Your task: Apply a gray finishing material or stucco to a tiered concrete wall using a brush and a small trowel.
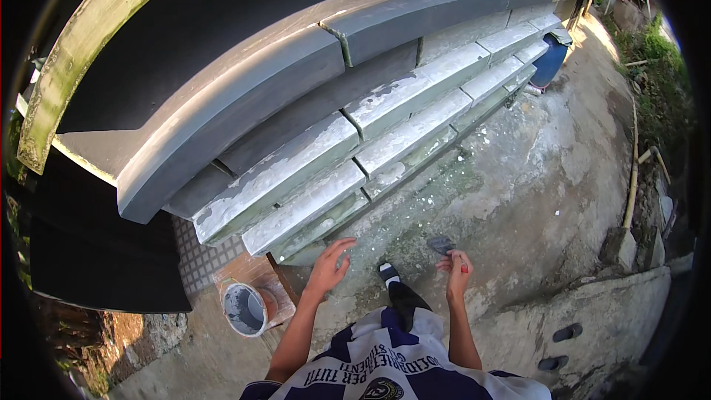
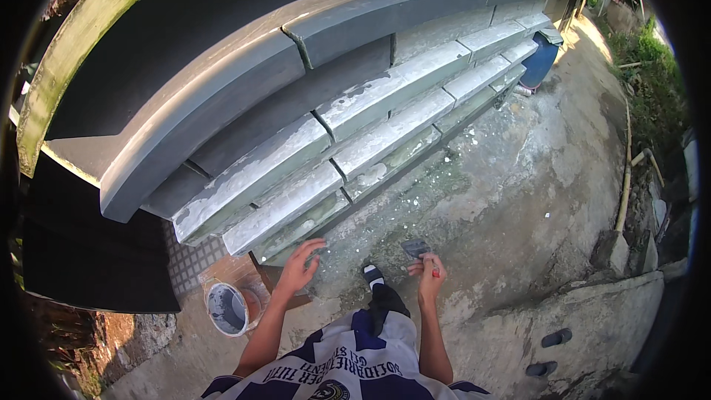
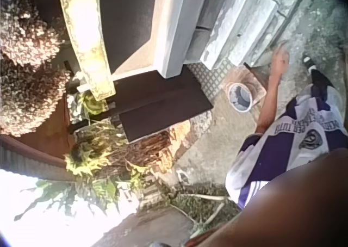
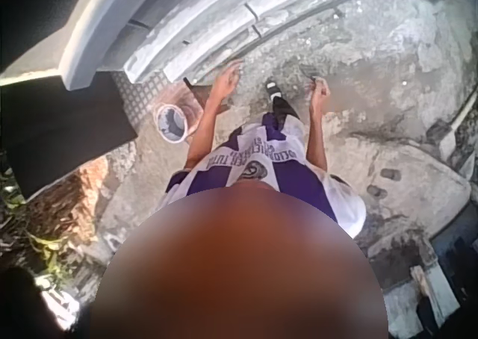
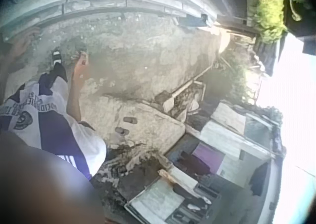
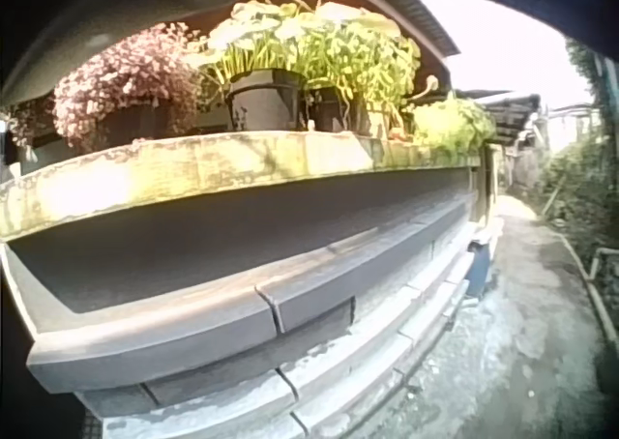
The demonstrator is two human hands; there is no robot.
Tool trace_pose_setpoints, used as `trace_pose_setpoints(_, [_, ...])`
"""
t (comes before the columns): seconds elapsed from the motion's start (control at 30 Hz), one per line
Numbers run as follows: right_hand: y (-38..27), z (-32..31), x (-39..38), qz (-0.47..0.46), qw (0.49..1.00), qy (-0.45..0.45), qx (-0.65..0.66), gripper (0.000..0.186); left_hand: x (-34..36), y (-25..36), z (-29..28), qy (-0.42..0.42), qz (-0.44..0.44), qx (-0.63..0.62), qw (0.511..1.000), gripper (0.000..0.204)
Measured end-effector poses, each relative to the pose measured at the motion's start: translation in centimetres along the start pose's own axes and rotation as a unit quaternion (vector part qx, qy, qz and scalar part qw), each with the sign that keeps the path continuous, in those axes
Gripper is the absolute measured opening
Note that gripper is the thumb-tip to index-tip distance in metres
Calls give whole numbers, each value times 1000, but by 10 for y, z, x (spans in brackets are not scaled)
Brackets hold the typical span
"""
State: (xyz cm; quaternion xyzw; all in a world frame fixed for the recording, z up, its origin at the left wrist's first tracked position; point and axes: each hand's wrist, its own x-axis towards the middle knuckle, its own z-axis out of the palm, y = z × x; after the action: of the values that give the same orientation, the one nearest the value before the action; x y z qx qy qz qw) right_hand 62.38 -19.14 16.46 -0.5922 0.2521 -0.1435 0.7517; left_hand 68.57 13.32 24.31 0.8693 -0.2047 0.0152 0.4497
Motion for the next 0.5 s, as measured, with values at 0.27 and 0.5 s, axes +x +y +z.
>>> trace_pose_setpoints(0.27, [-133, 170, 111, -143, 968, -170, 121, 25, -130, -87, 63, -94, -276, -64, 954, 36])
trace_pose_setpoints(0.5, [-169, 303, 192, -167, 953, -231, 102, 20, -304, -101, 122, 282, -532, -205, 771, 30])
